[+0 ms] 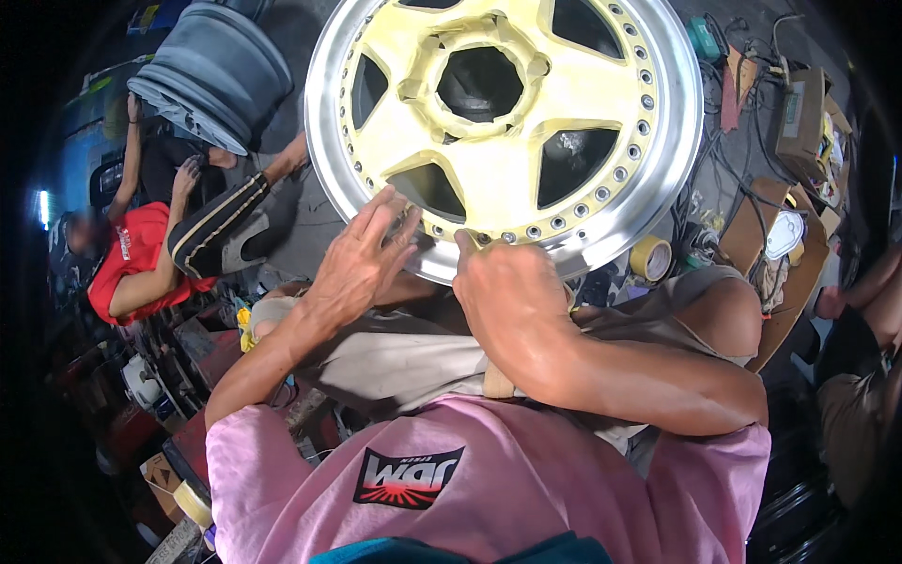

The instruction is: The person applies masking tape to the outer edge of a yellow car rim and then places small decorative bolts into the pre-drilled holes around the rim's circumference.

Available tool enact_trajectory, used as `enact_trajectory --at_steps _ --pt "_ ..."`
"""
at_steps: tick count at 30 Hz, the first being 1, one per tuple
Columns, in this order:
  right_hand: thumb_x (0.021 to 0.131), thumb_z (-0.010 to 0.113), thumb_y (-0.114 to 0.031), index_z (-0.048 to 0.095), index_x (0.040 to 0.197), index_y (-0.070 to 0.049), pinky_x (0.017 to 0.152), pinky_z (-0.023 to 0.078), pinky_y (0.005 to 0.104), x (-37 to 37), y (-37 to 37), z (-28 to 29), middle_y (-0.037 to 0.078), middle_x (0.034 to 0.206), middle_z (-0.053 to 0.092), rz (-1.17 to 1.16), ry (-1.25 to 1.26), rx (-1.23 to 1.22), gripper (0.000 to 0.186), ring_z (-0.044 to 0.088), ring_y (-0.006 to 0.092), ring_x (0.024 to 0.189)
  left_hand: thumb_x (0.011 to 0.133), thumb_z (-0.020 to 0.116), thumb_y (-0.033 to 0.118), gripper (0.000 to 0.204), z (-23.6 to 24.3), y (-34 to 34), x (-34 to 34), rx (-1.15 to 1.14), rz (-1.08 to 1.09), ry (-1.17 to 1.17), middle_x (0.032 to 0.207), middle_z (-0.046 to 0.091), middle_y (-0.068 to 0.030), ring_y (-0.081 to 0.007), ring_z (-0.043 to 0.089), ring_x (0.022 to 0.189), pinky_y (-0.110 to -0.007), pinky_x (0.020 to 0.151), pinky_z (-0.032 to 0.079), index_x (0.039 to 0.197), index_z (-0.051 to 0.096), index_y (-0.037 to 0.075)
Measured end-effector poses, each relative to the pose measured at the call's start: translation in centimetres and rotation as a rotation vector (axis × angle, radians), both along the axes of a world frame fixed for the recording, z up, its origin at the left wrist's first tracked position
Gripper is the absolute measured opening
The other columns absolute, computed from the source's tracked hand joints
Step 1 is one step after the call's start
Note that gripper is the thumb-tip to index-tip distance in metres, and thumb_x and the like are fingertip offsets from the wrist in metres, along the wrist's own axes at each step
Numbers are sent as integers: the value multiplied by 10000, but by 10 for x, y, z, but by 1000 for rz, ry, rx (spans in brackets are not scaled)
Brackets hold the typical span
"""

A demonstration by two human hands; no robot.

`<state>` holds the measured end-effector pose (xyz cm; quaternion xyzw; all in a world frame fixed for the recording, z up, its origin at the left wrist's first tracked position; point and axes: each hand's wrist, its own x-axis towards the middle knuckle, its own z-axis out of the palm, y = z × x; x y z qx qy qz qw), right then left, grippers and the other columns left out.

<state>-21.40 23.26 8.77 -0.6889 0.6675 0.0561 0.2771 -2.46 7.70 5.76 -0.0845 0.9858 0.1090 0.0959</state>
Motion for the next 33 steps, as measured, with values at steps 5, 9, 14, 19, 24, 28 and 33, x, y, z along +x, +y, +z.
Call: enact_trajectory --at_steps 5,9,14,19,24,28,33 --pt "945 610 -163 582 1431 -15 594 507 309 -7 0 -7 49 743 676 34 7 -27 509 677 177 681 906 697 146 478 1 10 -6 35 25 -14 1329 554 -216 -389 482 1345 -438 1116 457 1313 605 -86" --pt "932 616 -136 596 1417 -24 586 510 308 -14 1 -3 45 737 684 69 1 -7 498 690 170 672 898 706 143 475 1 15 -11 57 8 -7 1301 552 -206 -380 490 1318 -439 1102 466 1295 604 -99" --pt "926 618 -120 613 1386 -10 555 505 303 -20 1 -3 39 695 680 39 -4 -40 473 693 166 638 830 760 103 522 -1 21 -18 93 12 28 1270 542 -204 -389 533 1252 -459 1086 471 1285 609 -104" --pt "925 626 -132 632 1358 -14 541 500 292 -19 -3 -1 22 659 670 63 37 27 449 693 162 622 821 758 88 505 -6 38 -29 142 41 79 1259 550 -176 -370 540 1247 -458 1102 470 1277 622 -84" --pt "945 628 -161 769 926 -128 514 504 273 -22 -1 -3 -34 627 670 70 27 -78 146 705 118 625 814 769 62 533 -9 36 -22 193 100 107 1284 562 -173 -353 571 1232 -450 1092 486 1318 623 -35" --pt "944 628 -165 767 942 -121 511 504 276 -24 -2 -2 -36 622 666 68 29 -108 146 695 120 610 859 744 54 549 -8 -1 -7 142 95 74 1262 594 -169 -364 587 1237 -449 1079 503 1381 586 -12" --pt "883 639 -140 634 1361 -3 584 491 309 -24 -3 0 31 682 674 103 12 23 497 698 174 667 949 663 108 430 -9 -31 4 28 24 11 1335 596 -177 -330 568 1299 -422 1153 446 1354 604 -22"
